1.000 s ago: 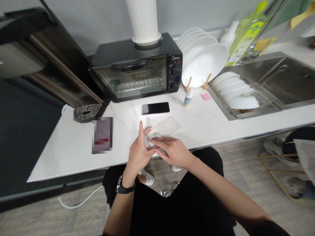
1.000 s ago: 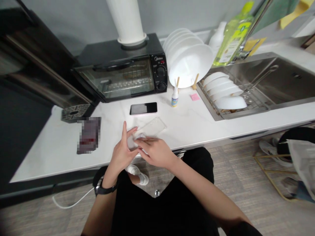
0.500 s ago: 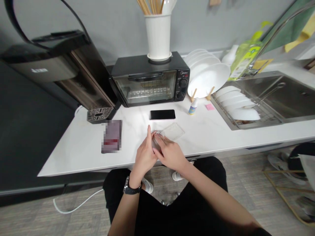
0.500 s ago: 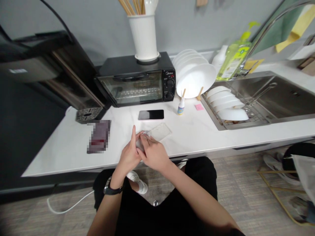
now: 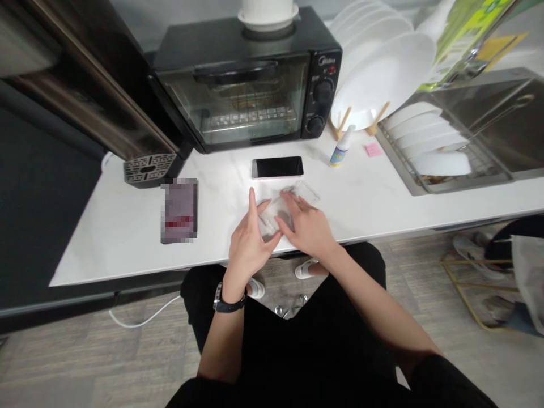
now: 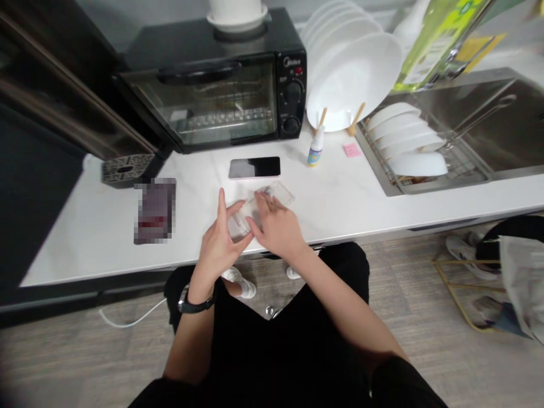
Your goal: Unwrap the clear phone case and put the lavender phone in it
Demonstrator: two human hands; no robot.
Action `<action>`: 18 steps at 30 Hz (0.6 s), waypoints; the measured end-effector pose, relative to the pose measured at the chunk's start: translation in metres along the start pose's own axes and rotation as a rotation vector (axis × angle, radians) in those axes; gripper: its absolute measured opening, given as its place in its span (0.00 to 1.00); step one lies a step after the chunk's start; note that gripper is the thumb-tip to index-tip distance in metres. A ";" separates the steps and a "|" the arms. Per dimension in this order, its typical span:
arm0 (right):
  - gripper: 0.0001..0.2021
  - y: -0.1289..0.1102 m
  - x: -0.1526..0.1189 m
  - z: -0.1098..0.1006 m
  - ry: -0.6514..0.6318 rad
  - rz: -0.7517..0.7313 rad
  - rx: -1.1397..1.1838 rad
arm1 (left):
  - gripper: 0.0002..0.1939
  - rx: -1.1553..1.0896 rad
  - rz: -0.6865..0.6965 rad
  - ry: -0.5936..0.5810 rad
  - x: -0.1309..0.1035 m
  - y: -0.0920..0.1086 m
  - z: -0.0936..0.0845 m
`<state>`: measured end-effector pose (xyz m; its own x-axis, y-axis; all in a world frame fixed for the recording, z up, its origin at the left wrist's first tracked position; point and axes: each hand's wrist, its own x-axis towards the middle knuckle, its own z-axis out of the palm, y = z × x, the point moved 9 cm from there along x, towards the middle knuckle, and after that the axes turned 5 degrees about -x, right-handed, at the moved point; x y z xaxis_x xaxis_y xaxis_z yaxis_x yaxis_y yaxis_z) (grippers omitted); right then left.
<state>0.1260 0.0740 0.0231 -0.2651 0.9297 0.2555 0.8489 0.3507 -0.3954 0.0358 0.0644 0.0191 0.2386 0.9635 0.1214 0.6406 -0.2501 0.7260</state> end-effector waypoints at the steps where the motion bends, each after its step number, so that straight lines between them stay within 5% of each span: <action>1: 0.23 -0.010 -0.001 0.004 -0.024 -0.034 0.016 | 0.38 0.005 -0.001 -0.007 0.000 0.000 0.001; 6: 0.19 -0.035 -0.022 0.002 -0.138 -0.229 0.067 | 0.40 0.002 0.024 -0.043 -0.001 0.003 -0.001; 13: 0.20 0.025 -0.012 -0.028 -0.008 -0.028 -0.067 | 0.40 -0.035 0.036 -0.024 -0.002 0.005 -0.008; 18: 0.26 -0.015 0.004 -0.006 -0.019 -0.079 -0.076 | 0.40 -0.056 0.025 -0.005 -0.003 0.003 -0.009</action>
<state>0.1151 0.0715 0.0349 -0.3405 0.9017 0.2664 0.8571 0.4142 -0.3064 0.0303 0.0619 0.0265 0.2582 0.9564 0.1367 0.5925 -0.2685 0.7595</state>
